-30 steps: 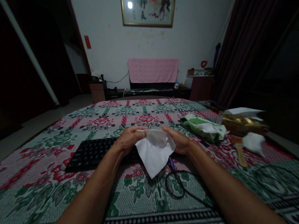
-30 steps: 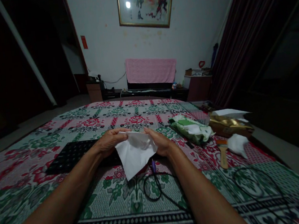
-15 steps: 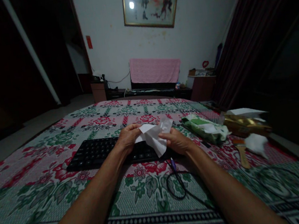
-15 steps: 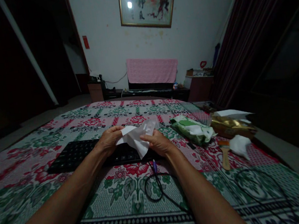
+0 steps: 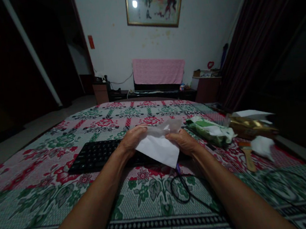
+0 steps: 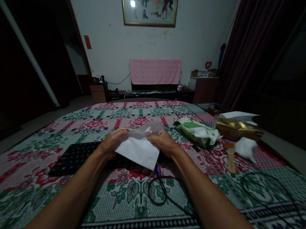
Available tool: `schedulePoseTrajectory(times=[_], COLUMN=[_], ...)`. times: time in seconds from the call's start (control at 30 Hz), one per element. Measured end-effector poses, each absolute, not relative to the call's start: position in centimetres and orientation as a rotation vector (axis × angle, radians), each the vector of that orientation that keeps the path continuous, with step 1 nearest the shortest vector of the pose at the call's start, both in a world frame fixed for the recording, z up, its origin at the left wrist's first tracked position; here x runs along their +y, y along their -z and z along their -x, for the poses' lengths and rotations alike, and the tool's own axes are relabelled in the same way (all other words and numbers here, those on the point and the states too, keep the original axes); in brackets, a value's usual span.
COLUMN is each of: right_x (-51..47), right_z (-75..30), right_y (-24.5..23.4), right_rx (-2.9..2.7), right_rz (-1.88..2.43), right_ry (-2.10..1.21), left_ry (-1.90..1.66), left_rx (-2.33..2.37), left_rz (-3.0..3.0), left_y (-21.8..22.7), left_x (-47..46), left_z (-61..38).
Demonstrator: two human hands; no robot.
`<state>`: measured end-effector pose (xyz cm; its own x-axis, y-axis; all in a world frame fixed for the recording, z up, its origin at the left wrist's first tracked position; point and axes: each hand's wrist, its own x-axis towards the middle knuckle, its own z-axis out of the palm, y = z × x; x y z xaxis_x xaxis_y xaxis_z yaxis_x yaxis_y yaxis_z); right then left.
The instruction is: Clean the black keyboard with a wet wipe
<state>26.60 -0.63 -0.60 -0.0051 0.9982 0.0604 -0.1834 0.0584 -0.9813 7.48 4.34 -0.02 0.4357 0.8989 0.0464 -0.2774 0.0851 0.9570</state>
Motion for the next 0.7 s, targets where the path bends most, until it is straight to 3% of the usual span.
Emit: schedulePoseTrajectory(times=[0.37, 0.7], right_x=[-0.5, 0.2], right_z=[-26.4, -26.8], right_y=[0.5, 0.5], right_rx=[-1.073, -0.88], right_rz=[1.022, 1.009], right_ry=[-1.161, -1.131], left_ry=[-0.874, -1.226], left_rx=[0.692, 0.835], left_rz=[-1.175, -1.113], left_y=[0.1, -0.6], left_x=[4.0, 3.8], left_z=[-7.3, -8.0])
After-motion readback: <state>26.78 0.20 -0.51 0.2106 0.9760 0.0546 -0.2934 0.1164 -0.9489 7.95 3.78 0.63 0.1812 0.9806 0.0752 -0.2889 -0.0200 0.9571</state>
